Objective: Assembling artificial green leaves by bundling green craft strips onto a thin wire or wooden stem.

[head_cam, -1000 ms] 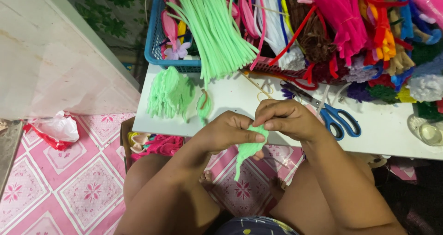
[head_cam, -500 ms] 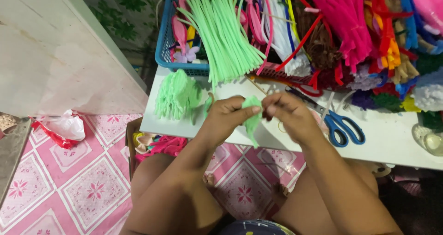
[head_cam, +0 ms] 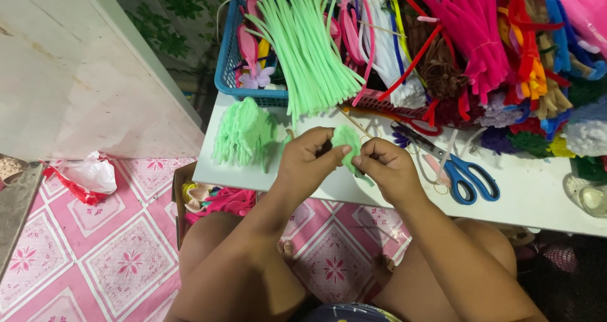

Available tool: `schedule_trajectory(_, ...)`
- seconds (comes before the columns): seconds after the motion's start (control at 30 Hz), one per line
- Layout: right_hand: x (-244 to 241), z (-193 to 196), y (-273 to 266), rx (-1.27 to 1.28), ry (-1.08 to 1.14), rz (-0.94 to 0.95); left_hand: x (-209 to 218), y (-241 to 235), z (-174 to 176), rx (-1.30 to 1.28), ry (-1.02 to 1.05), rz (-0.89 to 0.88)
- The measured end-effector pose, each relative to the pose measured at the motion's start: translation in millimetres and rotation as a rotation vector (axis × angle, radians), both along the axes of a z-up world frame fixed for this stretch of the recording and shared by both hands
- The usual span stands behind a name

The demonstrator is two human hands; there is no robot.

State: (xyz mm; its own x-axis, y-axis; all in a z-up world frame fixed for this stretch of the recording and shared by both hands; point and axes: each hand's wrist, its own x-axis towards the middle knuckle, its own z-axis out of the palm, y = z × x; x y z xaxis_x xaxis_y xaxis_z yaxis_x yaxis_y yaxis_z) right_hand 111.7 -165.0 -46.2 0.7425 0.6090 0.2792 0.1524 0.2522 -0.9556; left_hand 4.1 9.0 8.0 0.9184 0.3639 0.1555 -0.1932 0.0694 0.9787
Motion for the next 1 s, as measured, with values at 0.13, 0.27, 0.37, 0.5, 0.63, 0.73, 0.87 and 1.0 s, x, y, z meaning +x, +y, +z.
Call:
schedule_trajectory(0.13,-9.2,18.7,2.2,-0.018,-0.018,0.008,1.5,1.0,-2.6,-0.032,0.109,-0.071)
schedule_trajectory(0.27,-9.4,31.5,-1.9,-0.090,-0.057,0.082,-2.8,2.2,6.9,-0.071,0.143,-0.096)
schedule_trajectory(0.37,-7.1,32.3,-2.8,-0.116,-0.096,0.083,-3.0,2.0,3.6,-0.056,0.133,-0.090)
schedule_trajectory(0.5,-10.0,36.5,-4.5,-0.203,-0.253,0.010,-3.4,-4.3,9.0,-0.052,0.121,-0.054)
schedule_trajectory(0.63,-10.9,39.1,-3.8,-0.181,-0.372,-0.027,-3.3,-9.4,6.7,-0.022,0.094,0.019)
schedule_trajectory(0.73,-12.4,45.0,-2.2,-0.168,-0.432,-0.054,-3.1,-9.5,5.8,0.011,0.081,0.047)
schedule_trajectory(0.87,-16.4,48.5,-3.3,-0.207,-0.393,-0.054,-4.4,-9.0,8.0,-0.024,0.069,0.037)
schedule_trajectory(1.0,-15.1,43.0,-6.0,-0.189,-0.186,0.050,3.2,-4.8,-14.7,-0.077,0.006,0.001)
